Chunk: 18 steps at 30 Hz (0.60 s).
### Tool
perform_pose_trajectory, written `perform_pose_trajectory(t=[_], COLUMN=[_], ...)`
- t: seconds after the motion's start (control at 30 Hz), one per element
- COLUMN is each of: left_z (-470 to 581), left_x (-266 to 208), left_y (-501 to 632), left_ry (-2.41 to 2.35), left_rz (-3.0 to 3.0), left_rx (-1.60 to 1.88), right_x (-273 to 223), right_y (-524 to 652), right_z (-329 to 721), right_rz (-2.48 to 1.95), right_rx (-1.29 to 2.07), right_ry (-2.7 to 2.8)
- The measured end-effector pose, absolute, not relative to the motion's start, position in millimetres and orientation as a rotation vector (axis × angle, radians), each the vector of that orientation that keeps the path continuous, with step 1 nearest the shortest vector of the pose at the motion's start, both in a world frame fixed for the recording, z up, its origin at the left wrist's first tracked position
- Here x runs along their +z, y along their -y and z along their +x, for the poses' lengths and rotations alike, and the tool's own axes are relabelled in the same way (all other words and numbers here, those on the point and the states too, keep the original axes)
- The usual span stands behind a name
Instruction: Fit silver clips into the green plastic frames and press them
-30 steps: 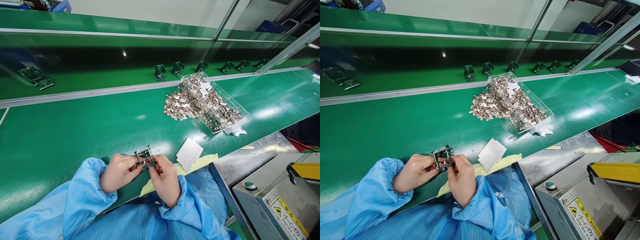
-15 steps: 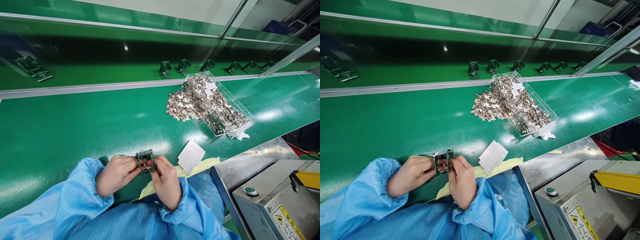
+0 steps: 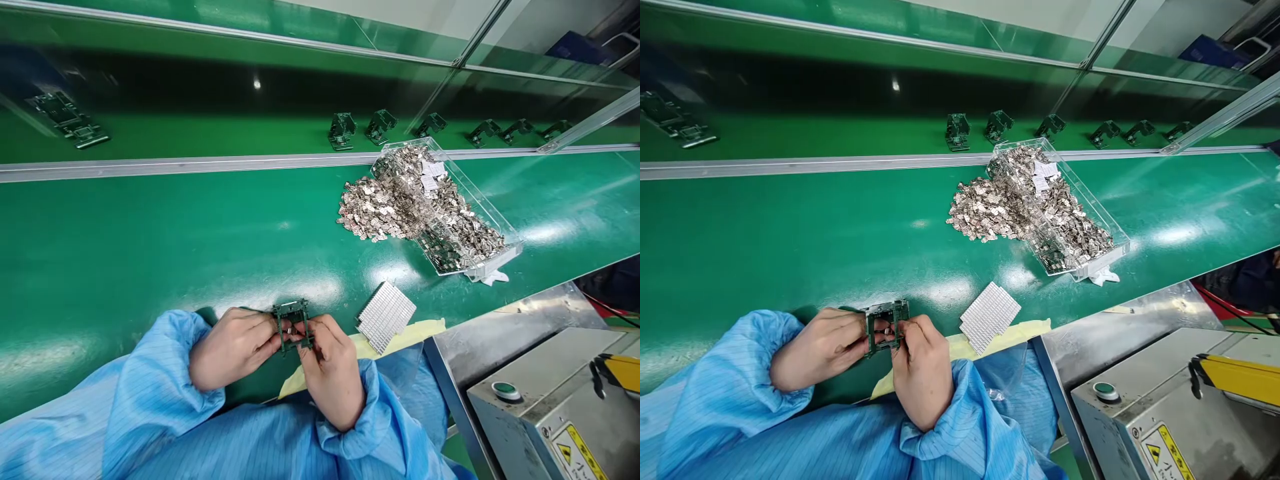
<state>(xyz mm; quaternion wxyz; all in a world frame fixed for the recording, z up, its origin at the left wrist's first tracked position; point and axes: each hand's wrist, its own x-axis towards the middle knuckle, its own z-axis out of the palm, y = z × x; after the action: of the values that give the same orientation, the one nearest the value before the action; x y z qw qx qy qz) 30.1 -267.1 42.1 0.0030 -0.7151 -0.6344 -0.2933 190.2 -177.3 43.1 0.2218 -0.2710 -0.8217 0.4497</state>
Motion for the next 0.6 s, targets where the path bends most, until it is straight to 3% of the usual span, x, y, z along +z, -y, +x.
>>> perform_pose_trajectory(t=[0.37,0.6], left_z=[30.8,30.7], left_x=[40.4,39.5], left_y=[268.2,269.3], left_ry=[2.023,2.03], left_rz=[-2.235,-2.247], left_rx=[-0.905,-0.967], right_x=[41.4,44.1], right_y=[184.6,185.0], right_z=[188.4,189.1], right_rz=[-0.902,-0.933], right_rx=[1.33,1.2], right_ry=[2.199,2.298])
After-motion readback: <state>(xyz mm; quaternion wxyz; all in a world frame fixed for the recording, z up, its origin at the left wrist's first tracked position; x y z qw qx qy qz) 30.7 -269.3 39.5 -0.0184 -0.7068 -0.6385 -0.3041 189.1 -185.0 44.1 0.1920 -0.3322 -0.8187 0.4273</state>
